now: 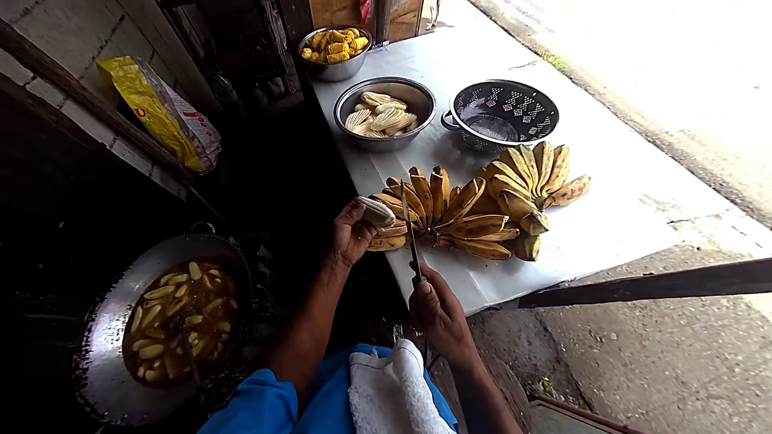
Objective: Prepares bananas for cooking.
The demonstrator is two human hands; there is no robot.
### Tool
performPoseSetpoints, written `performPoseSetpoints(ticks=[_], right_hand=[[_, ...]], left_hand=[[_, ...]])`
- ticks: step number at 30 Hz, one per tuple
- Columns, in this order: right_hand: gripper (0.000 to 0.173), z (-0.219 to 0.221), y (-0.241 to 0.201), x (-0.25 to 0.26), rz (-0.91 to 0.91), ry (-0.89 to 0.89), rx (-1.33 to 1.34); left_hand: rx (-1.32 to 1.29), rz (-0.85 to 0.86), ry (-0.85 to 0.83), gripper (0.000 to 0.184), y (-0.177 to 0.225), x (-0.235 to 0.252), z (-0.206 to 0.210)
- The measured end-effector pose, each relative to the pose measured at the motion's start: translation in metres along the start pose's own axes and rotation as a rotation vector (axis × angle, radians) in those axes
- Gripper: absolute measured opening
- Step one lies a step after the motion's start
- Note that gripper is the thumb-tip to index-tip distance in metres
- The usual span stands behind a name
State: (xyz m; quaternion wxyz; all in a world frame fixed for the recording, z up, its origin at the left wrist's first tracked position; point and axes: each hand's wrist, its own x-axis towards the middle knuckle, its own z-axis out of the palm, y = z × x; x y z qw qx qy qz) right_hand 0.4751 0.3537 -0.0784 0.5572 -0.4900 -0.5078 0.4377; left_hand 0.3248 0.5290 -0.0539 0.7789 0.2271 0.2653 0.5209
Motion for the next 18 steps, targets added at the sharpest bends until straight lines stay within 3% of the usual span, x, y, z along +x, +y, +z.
performPoseSetpoints(ticks=[3,6,12,18], right_hand=[[0.049,0.002,0.004,-0.001,0.020,-0.012,0.005],[0.048,0.007,0.011,-0.003,0.048,-0.054,0.029],[0.047,0.013,0.016,-0.008,0.078,-0.093,0.024],[0.047,0.013,0.018,-0.013,0.086,-0.109,0.010]], left_hand=[[0.011,0.058,-0.031,0.036,0.002,0.009,0.002],[-0.047,0.041,0.107,0.052,0.005,0.019,0.009],[0.103,0.032,0.302,0.036,-0.001,0.020,0.019],[0.227,0.027,0.330,0.036,-0.002,0.015,0.025]])
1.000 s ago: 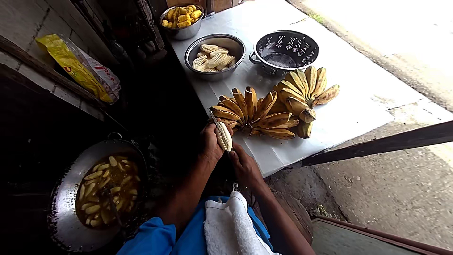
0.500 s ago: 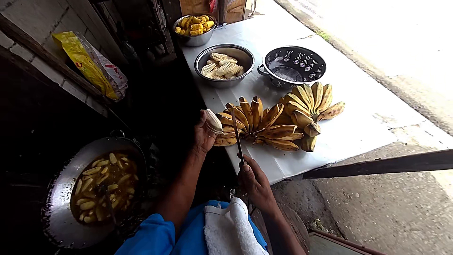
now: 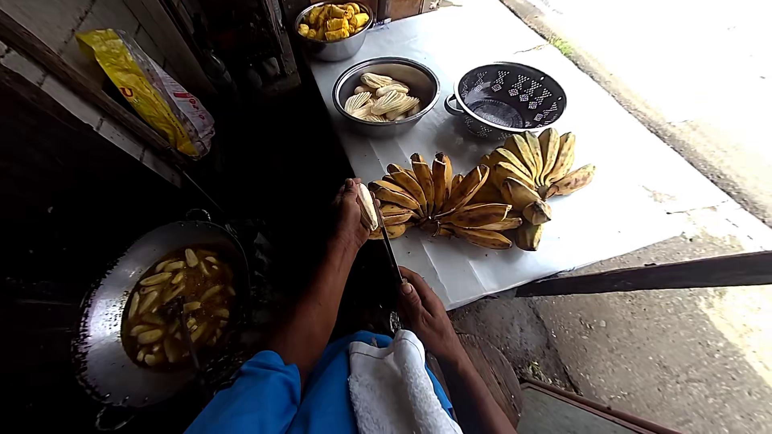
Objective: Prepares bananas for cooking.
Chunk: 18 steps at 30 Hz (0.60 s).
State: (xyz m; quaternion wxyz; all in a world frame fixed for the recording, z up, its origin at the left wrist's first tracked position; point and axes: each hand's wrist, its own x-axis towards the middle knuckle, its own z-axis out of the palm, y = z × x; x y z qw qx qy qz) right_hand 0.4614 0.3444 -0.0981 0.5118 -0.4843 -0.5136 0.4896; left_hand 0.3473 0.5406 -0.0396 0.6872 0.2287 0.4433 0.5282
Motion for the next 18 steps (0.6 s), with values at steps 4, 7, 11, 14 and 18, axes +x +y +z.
performPoseSetpoints(ticks=[4,7,11,14,18], right_hand=[[0.048,0.001,0.002,-0.003,0.019,-0.003,-0.031],[0.049,0.001,0.006,-0.003,0.033,0.009,-0.074],[0.048,-0.002,0.009,0.017,0.030,0.044,-0.238],[0.046,-0.004,0.010,0.044,0.069,0.069,-0.360],[0.047,-0.002,0.014,0.035,0.074,0.064,-0.402]], left_hand=[[0.003,-0.015,0.012,0.036,0.001,-0.004,0.003],[0.016,-0.013,0.010,0.035,0.000,-0.005,0.002],[0.025,0.008,0.006,0.035,-0.012,-0.014,0.005],[0.124,0.016,-0.016,0.037,-0.027,-0.035,0.006],[0.135,0.024,-0.031,0.035,-0.028,-0.040,0.002]])
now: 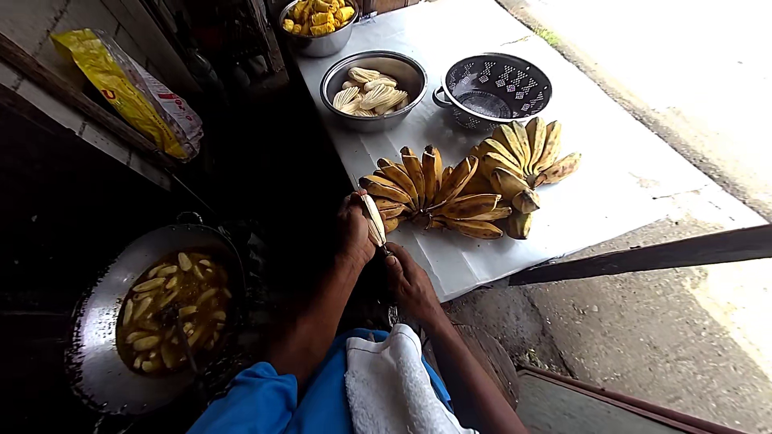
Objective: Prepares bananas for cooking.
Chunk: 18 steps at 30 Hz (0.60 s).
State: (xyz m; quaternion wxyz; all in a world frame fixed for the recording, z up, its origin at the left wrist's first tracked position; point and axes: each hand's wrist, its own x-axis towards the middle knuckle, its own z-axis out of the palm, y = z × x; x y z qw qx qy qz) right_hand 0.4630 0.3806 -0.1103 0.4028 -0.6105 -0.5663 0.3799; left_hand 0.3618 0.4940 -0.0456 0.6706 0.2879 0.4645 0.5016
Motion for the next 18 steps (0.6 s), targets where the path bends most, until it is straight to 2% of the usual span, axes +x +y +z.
performPoseSetpoints(ticks=[3,10,15,18], right_hand=[[0.049,0.001,0.006,-0.015,-0.008,-0.005,-0.007],[0.045,0.001,0.004,0.013,0.041,0.000,-0.026],[0.046,-0.009,-0.007,-0.035,-0.005,-0.052,0.244],[0.049,-0.013,-0.010,-0.051,-0.006,-0.056,0.328]], left_hand=[[-0.004,0.034,-0.010,0.038,0.004,0.001,-0.004],[-0.034,-0.032,-0.038,0.035,-0.004,0.005,-0.002],[-0.116,-0.104,-0.042,0.042,0.011,0.028,-0.010],[-0.166,-0.101,-0.015,0.039,0.015,0.034,-0.009]])
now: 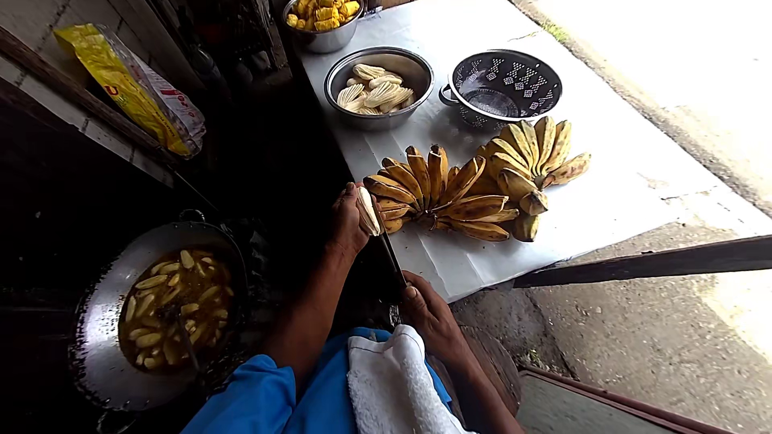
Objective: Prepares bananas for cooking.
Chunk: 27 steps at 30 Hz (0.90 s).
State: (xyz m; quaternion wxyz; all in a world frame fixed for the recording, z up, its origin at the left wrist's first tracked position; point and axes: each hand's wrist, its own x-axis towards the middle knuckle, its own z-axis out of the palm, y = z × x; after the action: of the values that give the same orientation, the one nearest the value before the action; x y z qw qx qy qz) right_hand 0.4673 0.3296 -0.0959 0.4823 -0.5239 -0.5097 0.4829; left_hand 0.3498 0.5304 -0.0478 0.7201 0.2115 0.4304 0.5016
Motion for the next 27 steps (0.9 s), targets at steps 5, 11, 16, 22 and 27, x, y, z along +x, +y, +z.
performPoseSetpoints(ticks=[5,11,16,22,27], right_hand=[[0.047,0.004,0.006,0.007,0.003,0.018,-0.030],[0.048,0.004,0.002,0.007,-0.015,0.005,-0.031],[0.046,0.007,0.007,0.011,-0.013,0.021,-0.054],[0.048,0.008,0.006,0.033,-0.023,0.064,-0.256],[0.048,0.008,0.006,0.057,0.004,0.119,-0.411]], left_hand=[[0.013,0.026,-0.026,0.033,-0.004,-0.003,0.002],[0.116,0.022,-0.021,0.038,-0.002,-0.018,-0.002],[0.093,0.052,-0.038,0.036,-0.002,-0.020,-0.004],[0.107,0.122,-0.060,0.036,-0.011,-0.024,-0.003],[0.126,0.119,-0.047,0.032,-0.030,-0.036,0.003]])
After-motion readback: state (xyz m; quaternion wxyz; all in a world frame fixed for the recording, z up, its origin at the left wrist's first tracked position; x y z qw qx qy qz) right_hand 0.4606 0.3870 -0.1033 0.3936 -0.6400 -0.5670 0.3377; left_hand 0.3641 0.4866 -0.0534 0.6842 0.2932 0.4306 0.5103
